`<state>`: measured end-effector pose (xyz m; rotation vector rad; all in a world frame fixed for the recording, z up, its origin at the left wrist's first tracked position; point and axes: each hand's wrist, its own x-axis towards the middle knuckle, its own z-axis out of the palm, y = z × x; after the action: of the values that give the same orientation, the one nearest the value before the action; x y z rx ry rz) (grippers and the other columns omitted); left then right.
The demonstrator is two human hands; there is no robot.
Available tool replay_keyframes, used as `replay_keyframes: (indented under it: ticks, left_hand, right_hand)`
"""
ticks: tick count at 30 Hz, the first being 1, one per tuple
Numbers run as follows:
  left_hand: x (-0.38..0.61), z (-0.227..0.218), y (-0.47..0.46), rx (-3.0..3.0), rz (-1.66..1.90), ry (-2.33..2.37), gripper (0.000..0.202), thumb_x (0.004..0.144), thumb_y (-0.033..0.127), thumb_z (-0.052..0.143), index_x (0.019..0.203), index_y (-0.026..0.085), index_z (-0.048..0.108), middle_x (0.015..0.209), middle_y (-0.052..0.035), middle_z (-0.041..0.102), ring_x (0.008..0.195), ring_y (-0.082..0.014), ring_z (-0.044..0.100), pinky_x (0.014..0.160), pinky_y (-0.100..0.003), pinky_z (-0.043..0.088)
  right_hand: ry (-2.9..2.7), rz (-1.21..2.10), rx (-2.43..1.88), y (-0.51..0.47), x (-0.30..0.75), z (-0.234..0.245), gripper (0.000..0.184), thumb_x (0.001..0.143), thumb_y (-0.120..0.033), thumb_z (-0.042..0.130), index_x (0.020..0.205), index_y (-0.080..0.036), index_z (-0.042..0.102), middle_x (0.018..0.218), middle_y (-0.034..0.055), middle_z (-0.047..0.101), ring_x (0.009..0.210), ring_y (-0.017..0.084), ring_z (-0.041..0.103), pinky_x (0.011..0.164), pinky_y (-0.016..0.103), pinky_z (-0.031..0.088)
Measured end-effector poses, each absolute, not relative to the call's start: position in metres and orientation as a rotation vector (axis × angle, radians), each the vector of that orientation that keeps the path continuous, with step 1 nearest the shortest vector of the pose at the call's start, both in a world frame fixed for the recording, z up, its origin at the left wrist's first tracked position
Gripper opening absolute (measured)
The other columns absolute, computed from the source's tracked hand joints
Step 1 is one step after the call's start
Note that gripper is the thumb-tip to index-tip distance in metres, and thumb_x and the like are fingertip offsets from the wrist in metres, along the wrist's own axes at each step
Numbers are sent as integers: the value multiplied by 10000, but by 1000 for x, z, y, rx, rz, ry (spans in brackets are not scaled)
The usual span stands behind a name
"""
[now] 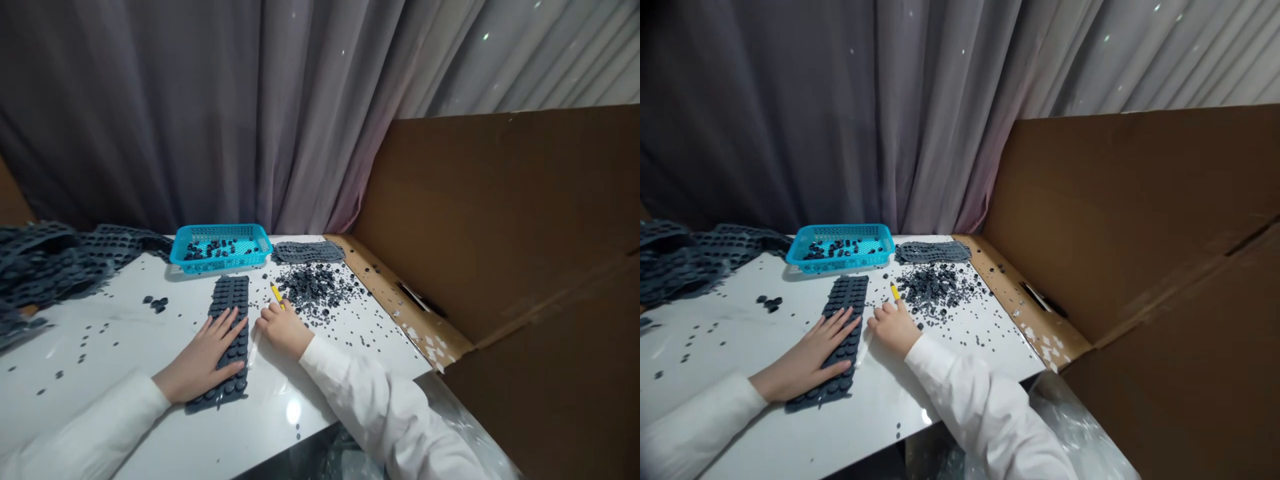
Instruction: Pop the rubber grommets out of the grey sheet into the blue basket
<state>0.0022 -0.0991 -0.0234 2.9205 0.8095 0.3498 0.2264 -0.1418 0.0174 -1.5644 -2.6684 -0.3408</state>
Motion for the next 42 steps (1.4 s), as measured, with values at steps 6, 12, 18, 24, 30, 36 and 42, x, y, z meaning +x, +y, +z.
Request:
replay_keyframes:
  ticks: [6,12,18,24,30,36,42]
  left_hand:
    - [5,-23,-100,2959,317,846,692,886,597,390,1472,281,203,1540,-105,175,1403,-359,189,1076,-566,271]
    - [3,-30,-99,3007,440,840,685,877,598,408,1463,280,250,1530,-81,233,1392,-348,242,1079,-548,278]
    - [3,-29,-102,2990,530,825,648,882,555,437,1436,231,347,1504,-91,315,1376,-334,288,1091,-536,276]
    - [3,-23,-103,2943,412,801,645,895,535,429,1460,264,276,1497,-68,327,1367,-317,315,1090,-546,281]
    - [2,-23,-102,2929,391,799,677,899,549,411,1480,291,175,1528,-35,236,1394,-297,258,1112,-507,263]
    - [1,-22,-101,2884,377,806,667,902,537,421,1478,310,172,1534,-35,212,1397,-308,243,1107,-550,252]
    - [1,-25,-102,2878,407,815,656,897,540,431,1471,318,202,1530,-22,226,1393,-307,254,1111,-542,255]
  right_hand:
    - [-2504,-358,-1626,-114,221,10,174,937,-189,425,919,-171,597,1010,100,538,975,250,442,852,431,359]
    - [-2364,-288,-1599,-115,212,0,80,871,-208,515,856,-183,589,964,80,492,919,236,417,802,383,348]
    - [-2269,25,-1259,-130,187,-12,91,826,-256,549,772,-195,507,888,20,426,862,170,430,754,281,390]
    - [-1694,547,-908,-134,177,-16,157,864,-302,461,753,-218,388,875,25,474,823,157,490,773,306,441]
    - [-1076,745,-1114,-108,212,-12,172,899,-393,433,836,-233,437,833,8,586,806,155,564,737,288,460]
    - [-719,730,-1182,-67,256,-22,203,869,-438,400,813,-248,358,862,23,623,792,150,596,652,270,484]
    - [-604,646,-1189,-66,279,-18,203,807,-424,464,780,-234,396,853,-4,620,767,119,569,632,213,455]
